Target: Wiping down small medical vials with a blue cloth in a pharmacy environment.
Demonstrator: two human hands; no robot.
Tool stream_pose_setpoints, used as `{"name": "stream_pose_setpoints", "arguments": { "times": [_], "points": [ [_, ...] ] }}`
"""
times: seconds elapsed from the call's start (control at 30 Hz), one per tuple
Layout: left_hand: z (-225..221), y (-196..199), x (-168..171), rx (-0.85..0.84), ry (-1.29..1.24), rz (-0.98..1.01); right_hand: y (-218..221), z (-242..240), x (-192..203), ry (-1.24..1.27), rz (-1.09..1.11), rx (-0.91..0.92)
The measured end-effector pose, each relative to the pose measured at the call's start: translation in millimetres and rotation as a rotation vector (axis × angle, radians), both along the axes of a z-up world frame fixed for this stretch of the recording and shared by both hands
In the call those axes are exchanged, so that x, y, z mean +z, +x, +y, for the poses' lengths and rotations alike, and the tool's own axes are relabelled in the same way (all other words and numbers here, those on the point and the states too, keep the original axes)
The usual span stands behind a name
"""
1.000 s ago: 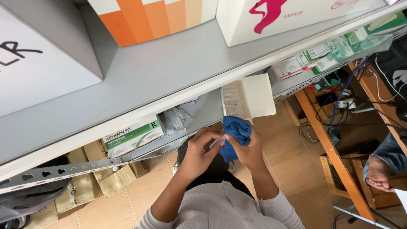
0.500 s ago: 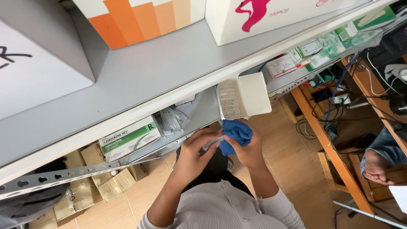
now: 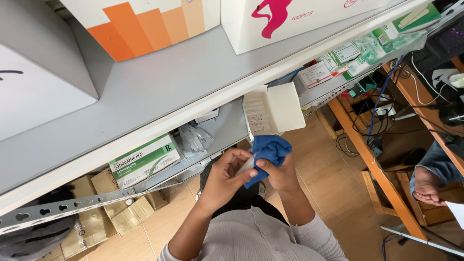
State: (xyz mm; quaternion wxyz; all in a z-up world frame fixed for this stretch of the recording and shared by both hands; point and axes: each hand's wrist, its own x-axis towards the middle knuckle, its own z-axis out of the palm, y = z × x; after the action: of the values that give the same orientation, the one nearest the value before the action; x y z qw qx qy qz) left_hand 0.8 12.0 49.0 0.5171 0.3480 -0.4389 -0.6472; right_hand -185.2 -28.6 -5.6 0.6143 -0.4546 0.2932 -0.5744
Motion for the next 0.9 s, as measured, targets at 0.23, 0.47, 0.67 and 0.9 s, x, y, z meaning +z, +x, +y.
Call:
{"name": "stream_pose_setpoints", "arguments": {
  "times": [0.23,0.47,0.67,0.9],
  "points": [
    [-1,0,-1,0.027,0.054,-0.115,2,-2,12,0.129,-0.086,-0.071],
    [-6,-1,8,0.036,0.100,-0.088,12,9,-6,0.282,-0.297,-0.028],
    [-7,-3,16,0.257,-0.147,-0.399,19,17,6,0.023,0.254,-0.080],
    [-8,-2,4,0.275,-0.079,-0.506,12,14,5,0.084,0.146,-0.071]
  ]
}}
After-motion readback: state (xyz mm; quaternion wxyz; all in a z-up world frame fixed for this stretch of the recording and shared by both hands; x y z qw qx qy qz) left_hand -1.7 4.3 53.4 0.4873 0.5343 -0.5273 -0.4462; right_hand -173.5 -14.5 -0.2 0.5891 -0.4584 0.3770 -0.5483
